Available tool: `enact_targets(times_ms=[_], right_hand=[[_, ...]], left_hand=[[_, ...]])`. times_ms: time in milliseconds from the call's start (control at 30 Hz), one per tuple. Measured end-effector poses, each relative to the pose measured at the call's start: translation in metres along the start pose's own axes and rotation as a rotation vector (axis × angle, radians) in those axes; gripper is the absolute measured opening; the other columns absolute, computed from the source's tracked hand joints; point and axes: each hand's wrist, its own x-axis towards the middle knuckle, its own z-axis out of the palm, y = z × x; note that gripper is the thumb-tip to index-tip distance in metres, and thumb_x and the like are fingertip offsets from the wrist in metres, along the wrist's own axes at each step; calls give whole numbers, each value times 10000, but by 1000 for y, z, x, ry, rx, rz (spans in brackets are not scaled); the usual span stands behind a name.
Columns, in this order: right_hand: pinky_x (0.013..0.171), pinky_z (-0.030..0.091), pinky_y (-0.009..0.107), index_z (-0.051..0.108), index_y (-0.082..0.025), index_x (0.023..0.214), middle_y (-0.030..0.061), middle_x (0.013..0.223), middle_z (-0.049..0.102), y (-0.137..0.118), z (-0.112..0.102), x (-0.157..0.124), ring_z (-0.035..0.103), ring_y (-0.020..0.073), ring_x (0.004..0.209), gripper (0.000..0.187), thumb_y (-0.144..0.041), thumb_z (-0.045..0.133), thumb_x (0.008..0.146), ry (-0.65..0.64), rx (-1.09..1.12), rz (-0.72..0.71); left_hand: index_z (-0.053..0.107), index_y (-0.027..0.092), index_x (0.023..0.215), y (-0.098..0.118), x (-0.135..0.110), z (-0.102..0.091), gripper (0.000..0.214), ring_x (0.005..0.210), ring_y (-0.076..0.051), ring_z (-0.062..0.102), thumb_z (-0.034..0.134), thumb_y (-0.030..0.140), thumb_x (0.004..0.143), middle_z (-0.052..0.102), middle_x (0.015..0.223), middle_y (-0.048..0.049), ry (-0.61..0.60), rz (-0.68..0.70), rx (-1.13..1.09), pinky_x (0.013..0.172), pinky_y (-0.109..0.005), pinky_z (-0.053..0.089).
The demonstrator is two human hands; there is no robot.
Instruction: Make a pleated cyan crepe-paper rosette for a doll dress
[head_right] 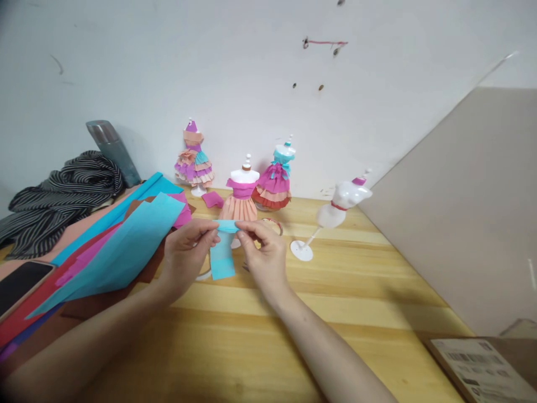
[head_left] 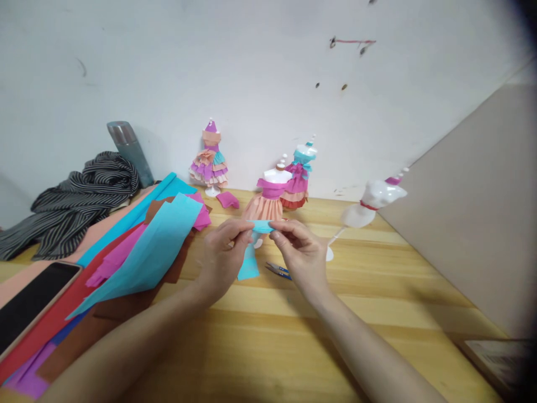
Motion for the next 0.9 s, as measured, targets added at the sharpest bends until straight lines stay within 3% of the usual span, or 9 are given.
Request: enact_targets(times_ms=[533,900], right_hand=[[695,510,331,710,-217,876,22,754,701,4,1,0,630,172,731,106,-169,622,841,1,-124,-132],[649,499,310,698,-208,847,24,741,686,1,2,0,623,166,703,115,-157,595,852,-8,-161,-203]], left_hand=[[654,199,866,-6,3,0,129,690,-105,652,612,81,838,700,764,7,60,254,187,643,-205,517],[647,205,886,-7,3,0,148,675,-99,627,580,79,848,661,732,21,63,255,187,624,-199,493]])
